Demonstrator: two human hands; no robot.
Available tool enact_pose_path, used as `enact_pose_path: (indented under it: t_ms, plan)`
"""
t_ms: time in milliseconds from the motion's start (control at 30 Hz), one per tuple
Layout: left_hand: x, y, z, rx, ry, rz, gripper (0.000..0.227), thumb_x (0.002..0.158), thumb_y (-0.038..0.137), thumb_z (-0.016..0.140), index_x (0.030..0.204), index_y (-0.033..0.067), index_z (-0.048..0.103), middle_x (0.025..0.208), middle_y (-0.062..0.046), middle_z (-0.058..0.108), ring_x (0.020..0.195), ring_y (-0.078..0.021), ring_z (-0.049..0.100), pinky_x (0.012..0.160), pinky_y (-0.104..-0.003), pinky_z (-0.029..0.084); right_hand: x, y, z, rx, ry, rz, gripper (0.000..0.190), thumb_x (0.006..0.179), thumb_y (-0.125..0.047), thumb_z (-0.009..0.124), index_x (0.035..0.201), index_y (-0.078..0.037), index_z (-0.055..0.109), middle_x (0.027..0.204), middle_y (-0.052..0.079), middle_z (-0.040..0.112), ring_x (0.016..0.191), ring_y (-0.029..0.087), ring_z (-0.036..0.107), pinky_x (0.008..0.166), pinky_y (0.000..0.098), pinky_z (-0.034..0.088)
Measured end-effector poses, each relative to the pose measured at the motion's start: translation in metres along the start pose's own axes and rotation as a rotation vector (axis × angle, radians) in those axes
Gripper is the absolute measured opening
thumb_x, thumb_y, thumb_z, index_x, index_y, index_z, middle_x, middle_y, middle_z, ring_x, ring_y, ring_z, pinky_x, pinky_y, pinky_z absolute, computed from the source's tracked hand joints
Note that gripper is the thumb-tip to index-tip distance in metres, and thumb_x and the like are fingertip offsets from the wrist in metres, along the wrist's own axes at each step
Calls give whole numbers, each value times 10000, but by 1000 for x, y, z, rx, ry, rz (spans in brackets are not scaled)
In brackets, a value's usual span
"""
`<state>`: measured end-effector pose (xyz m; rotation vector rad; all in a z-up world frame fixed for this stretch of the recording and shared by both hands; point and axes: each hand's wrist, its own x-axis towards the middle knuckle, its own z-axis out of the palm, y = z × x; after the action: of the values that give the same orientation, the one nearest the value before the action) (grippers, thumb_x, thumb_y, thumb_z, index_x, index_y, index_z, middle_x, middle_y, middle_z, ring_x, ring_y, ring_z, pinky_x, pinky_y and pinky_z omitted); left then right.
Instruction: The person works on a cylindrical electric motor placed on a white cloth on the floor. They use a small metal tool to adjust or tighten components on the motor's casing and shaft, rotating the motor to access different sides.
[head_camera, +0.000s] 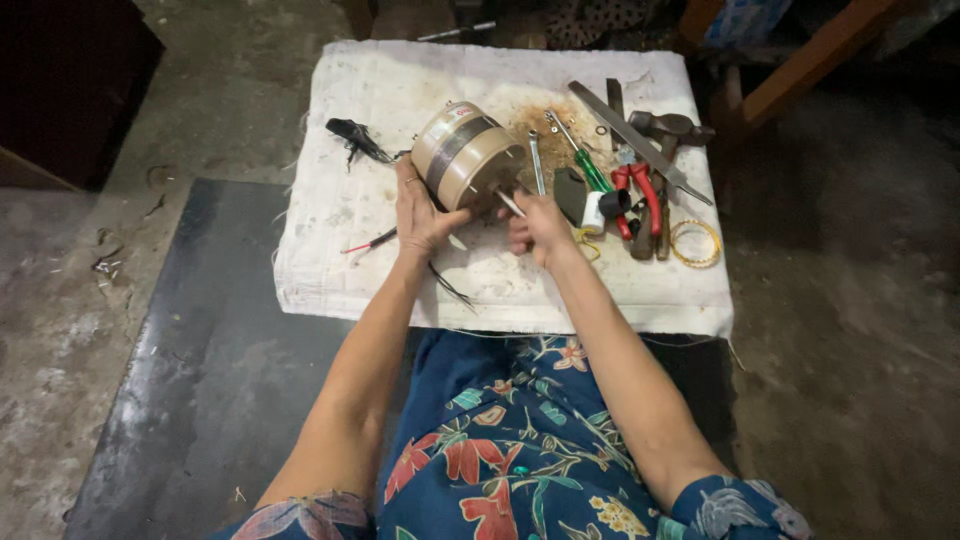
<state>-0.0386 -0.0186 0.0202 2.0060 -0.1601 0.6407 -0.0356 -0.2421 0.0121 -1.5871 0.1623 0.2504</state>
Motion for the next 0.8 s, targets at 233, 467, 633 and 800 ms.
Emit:
enact_pose_path:
  t_ms: [233, 467, 633, 800]
  plan:
    - [-1, -3, 3, 15, 25, 87, 1182, 508, 447, 909, 1443, 7, 333, 1310, -212, 502, 1236, -418, 545, 1054, -466, 474, -48, -7, 18, -971, 469, -938, 312, 1017, -319, 614, 1019, -8, 590, 881, 216, 642, 759, 391, 667, 607, 510, 534]
    - [-2, 6, -1, 30, 16, 43, 1160, 504, 395, 892, 1432, 2, 317, 1300, -212, 497, 1195, -411, 547, 1012, -462, 479, -9, 12, 15, -472, 278, -406, 424, 1030, -397, 634, 805, -41, 677, 543, 24, 488, 493, 229, 495, 491, 421, 387]
    - [-3, 8, -1, -16, -19, -18, 1099, 524, 364, 874, 1430, 37, 346, 1282, -170, 525, 1193, -363, 582, 1025, -433, 501, 0, 9, -2, 313, -133, 121, 524, 1013, -512, 603, 795, -36, 605, 482, -64, 335, 354, 94, 315, 344, 308, 289]
    - [-3, 7, 1, -49, 7, 53, 1119, 545, 362, 870, 1455, 21, 315, 1307, -183, 507, 1195, -368, 579, 1027, -436, 497, -28, 3, 13, -777, 363, -627, 502, 1008, -506, 609, 849, -29, 595, 523, 51, 526, 442, 198, 557, 423, 377, 434]
